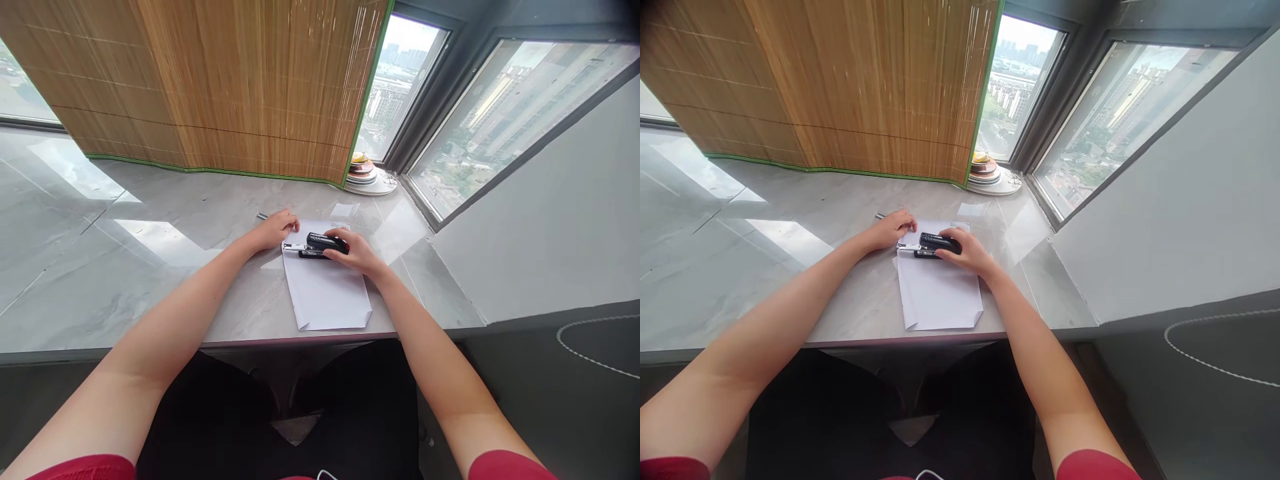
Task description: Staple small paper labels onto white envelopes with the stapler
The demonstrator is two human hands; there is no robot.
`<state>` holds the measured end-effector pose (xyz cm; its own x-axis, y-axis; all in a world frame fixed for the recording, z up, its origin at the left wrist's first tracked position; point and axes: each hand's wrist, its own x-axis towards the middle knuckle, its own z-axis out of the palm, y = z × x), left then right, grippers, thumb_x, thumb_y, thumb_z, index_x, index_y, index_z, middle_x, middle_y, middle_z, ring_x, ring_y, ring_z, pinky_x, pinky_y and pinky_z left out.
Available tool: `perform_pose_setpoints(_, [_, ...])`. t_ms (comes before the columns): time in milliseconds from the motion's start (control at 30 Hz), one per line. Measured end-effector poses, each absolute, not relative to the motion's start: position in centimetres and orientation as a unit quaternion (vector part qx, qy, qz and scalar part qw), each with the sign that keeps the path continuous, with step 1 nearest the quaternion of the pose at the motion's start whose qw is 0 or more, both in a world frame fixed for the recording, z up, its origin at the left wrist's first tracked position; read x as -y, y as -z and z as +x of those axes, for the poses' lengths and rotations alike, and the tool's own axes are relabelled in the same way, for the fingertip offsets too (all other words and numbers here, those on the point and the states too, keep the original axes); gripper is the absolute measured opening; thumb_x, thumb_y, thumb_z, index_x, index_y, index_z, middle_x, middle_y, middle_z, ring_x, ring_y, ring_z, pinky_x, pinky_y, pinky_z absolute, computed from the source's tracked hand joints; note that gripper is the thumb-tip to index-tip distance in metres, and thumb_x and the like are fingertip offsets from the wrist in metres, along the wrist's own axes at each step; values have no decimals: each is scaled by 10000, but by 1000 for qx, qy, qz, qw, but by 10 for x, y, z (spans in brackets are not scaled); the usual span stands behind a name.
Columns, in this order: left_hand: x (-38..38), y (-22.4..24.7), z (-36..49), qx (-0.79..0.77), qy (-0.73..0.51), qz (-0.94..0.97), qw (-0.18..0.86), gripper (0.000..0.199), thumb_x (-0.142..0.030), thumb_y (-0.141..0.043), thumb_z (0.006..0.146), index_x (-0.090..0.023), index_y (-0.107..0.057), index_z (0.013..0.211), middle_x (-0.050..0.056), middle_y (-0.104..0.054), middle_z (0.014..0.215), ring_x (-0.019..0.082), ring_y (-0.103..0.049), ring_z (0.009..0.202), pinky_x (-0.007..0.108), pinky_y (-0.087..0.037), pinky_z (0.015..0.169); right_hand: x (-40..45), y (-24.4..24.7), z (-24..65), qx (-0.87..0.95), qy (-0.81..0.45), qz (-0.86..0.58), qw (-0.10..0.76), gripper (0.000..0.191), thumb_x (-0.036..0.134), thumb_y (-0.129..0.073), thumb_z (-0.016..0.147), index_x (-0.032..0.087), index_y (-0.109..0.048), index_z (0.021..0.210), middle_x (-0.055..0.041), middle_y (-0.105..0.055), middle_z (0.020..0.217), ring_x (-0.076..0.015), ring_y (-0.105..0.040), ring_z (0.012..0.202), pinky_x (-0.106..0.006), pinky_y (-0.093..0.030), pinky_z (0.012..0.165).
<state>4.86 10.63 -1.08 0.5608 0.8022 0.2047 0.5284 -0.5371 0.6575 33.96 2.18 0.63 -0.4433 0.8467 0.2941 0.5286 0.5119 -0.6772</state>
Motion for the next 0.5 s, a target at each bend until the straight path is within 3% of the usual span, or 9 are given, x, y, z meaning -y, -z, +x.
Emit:
perform_pose_setpoints(67, [-104,7,50,-396,-270,830,284,205,-120,-562,896,-201,-746,860,86,-650,970,257,-614,964,392,-494,936,-20,-4,338,825,-241,-415,299,366,446,-788,895,221,-745,1180,-73,-786,1079,-244,-710,949,-390,-556,910])
perform_pose_setpoints(167, [-98,-2,53,-410,-364,771,325,145,-141,-610,900,-197,-739,864,82,-680,985,237,-628,944,386,-515,938,-18,-2,337,808,-209,-417,360,314,392,-804,890,232,-774,1158,-63,-809,1047,-241,-735,907,-398,-584,897])
perform_pose_setpoints(267, [-91,-13,60,-400,-477,620,477,119,-265,-634,987,-188,-715,946,104,-736,1061,231,-703,951,380,-568,900,-17,-4,338,780,-119,-427,441,280,409,-791,939,256,-797,1174,-78,-824,1079,-270,-752,962,-434,-612,897])
perform_pose_setpoints(400, [-84,-15,71,-350,-390,442,728,483,-604,-537,1094,-153,-707,1059,213,-793,1140,316,-795,1037,437,-640,908,-16,-6,338,786,14,-415,457,219,358,-664,1065,308,-826,1204,-96,-844,1173,-317,-757,1149,-545,-573,1054])
perform_pose_setpoints(500, [-82,-10,77,-343,-311,390,796,623,-652,-387,1136,-131,-727,1096,235,-810,1088,331,-809,1076,441,-657,936,-16,-3,337,808,67,-403,424,275,296,-577,1117,343,-840,1183,-66,-852,1189,-301,-754,1177,-560,-527,1105])
